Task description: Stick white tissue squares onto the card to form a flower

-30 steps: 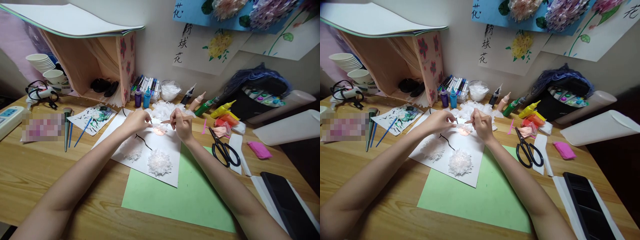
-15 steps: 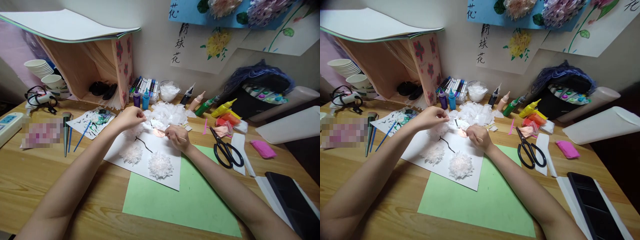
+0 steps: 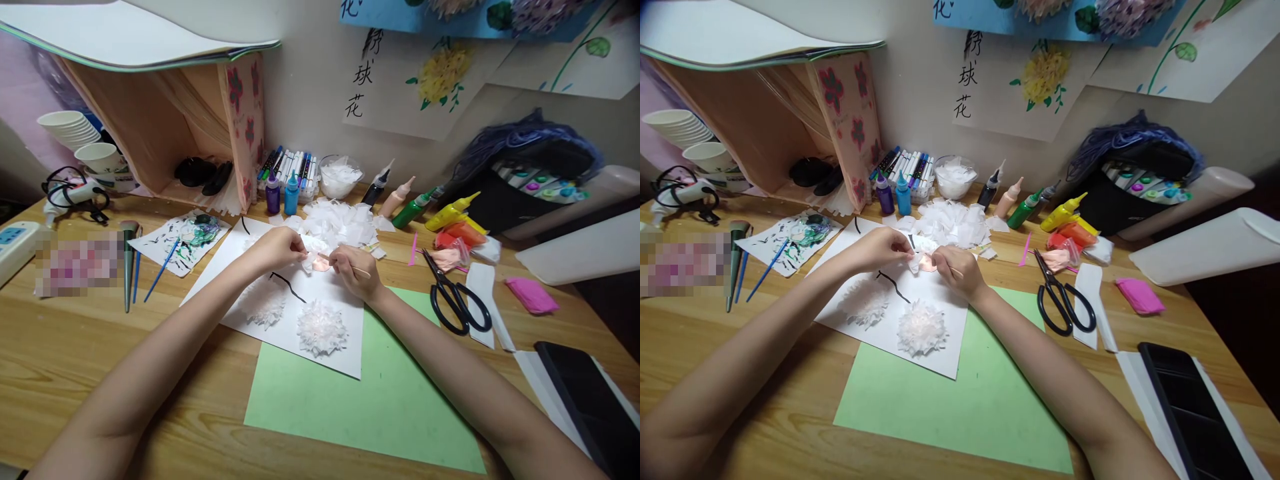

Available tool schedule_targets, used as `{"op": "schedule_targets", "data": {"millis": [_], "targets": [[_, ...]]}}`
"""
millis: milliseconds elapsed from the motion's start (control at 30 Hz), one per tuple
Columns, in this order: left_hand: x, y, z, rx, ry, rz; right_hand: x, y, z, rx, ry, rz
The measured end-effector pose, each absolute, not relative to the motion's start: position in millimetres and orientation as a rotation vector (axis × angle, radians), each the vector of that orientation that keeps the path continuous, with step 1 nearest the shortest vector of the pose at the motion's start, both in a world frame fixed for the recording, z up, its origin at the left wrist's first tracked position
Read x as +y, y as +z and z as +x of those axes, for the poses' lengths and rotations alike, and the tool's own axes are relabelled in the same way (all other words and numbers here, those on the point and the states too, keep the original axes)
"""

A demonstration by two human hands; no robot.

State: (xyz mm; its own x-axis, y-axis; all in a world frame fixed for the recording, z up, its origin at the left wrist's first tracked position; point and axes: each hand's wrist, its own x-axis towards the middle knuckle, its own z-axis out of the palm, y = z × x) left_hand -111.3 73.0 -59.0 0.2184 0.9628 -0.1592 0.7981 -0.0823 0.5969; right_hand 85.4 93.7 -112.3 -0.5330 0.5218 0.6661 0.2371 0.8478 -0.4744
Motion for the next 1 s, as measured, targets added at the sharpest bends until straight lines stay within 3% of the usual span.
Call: {"op": "schedule_targets", "data": {"millis": [300,600,1000], "targets": [[68.9,-68.0,-97.5,1.816,0.412,1.986,89.6,-112.5,86.0,-2.091,0.509,-0.658],[65.3,-71.3,-94.7,1.915,0.460,2.105,85.0,-108.5,81.9,-2.145,0.375,-0.426],[66.3,-75.6,-95.0,1.874,0.534,2.145,91.0,-115.2,79.4,-2.233,0.393,-0.630]]}}
